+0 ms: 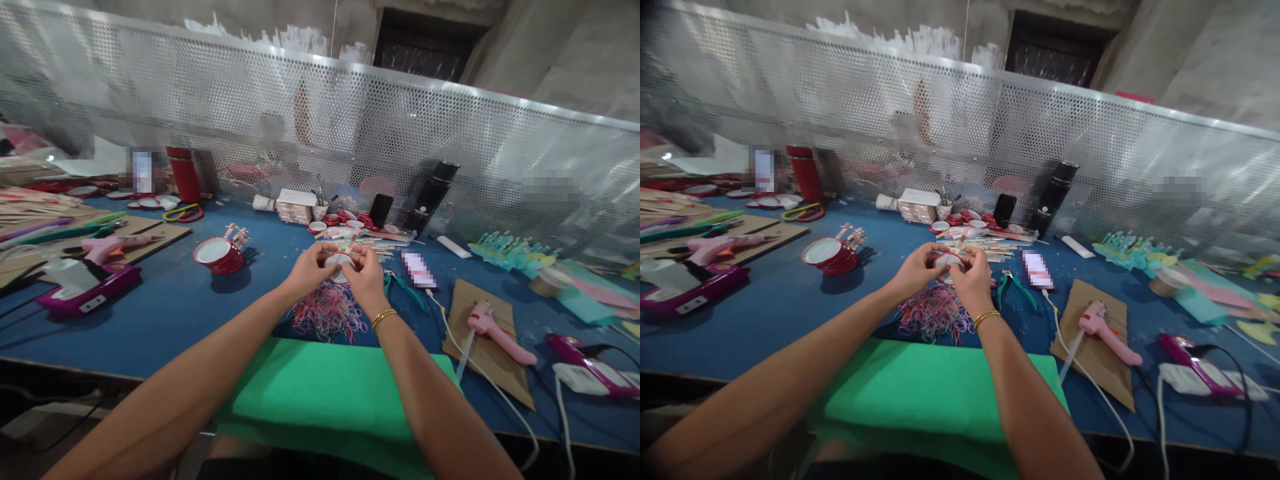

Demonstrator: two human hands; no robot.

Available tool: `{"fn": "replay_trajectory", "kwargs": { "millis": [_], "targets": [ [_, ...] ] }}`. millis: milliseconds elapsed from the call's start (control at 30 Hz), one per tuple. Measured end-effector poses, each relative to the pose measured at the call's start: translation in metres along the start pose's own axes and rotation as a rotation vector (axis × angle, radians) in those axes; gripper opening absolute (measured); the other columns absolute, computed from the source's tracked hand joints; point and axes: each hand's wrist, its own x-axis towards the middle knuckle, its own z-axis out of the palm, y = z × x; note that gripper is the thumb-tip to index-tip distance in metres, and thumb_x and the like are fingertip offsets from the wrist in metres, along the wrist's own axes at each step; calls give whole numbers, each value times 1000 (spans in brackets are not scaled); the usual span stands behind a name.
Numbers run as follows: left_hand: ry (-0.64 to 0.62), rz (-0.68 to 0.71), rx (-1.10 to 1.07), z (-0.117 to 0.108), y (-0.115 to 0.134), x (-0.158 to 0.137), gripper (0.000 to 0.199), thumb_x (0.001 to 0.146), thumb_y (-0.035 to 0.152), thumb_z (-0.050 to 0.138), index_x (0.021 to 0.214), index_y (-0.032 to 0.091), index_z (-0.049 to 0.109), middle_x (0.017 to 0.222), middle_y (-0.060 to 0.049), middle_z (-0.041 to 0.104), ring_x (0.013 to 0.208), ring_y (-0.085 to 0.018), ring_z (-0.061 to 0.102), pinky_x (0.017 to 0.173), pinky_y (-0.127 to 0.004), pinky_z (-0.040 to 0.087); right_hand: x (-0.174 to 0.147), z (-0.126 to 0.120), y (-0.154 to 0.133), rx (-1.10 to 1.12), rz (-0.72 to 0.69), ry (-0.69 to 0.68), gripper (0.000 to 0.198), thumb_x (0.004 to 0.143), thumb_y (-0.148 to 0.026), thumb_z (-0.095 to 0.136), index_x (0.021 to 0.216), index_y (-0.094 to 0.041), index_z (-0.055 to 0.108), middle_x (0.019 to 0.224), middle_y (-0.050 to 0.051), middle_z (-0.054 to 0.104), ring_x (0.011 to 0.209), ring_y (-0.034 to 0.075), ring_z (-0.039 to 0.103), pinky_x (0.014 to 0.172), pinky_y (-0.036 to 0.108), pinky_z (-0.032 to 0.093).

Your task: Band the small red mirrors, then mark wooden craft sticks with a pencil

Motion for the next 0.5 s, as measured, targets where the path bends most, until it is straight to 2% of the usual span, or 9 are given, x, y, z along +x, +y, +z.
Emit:
{"fn": "replay_trajectory", "kwargs": {
  "millis": [200,500],
  "targets": [
    [-34,11,3,0,-3,1,44,68,27,74,106,14,58,83,-3,69,70,-14,64,64,-25,50,0,-1,-2,-24,19,6,41,70,-30,62,107,-21,50,87,3,69,75,20,66,72,35,54],
    [-22,9,67,-2,-2,0,43,68,26,72,108,13,59,76,-1,67,65,-13,61,59,-24,47,-2,1,-3,-45,11,12,39,70,-30,63,106,-20,51,83,2,69,72,20,65,71,35,54]
  ]
}}
